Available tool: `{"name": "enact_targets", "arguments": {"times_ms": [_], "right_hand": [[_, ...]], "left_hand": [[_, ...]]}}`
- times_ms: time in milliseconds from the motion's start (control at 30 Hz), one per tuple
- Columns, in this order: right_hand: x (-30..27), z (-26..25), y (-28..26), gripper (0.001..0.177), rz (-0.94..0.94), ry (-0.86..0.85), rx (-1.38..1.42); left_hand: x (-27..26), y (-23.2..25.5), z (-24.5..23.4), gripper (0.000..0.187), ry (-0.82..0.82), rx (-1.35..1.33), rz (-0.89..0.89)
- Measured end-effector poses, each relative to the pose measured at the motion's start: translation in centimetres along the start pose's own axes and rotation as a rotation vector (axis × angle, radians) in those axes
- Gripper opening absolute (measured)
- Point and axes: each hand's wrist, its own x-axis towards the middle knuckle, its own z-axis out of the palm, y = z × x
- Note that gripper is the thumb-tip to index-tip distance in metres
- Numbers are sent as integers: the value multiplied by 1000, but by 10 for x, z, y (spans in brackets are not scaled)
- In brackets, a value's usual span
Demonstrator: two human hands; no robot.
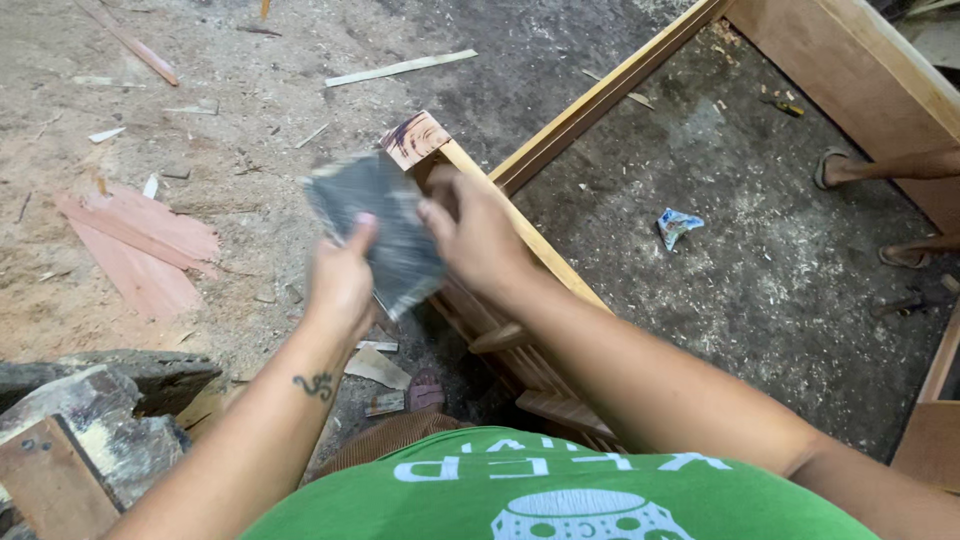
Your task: The person sands the edges and corners of a wooden bed frame using a handheld piece of sandpaper, moving along the slats and the outer frame components.
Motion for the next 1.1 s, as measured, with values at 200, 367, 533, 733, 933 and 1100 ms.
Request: {"name": "enact_targets", "arguments": {"times_ms": [200,367,533,733,933,1100], "right_hand": [[35,-17,50,68,61,-94,-387],[23,-25,39,75,308,-254,-282],[22,-28,30,80,205,-227,-329],[21,-32,29,83,174,-204,-320],[18,-32,23,87,197,-224,-368],[19,-31,15,87,223,-251,-380]], "left_hand": [[67,0,20,37,281,582,137],[117,-48,48,43,162,744,1145],[119,-83,4,52,217,388,85],[120,-67,12,46,49,349,526],[125,-45,-18,47,9,538,225],[133,-23,-20,47,-204,541,395]]}}
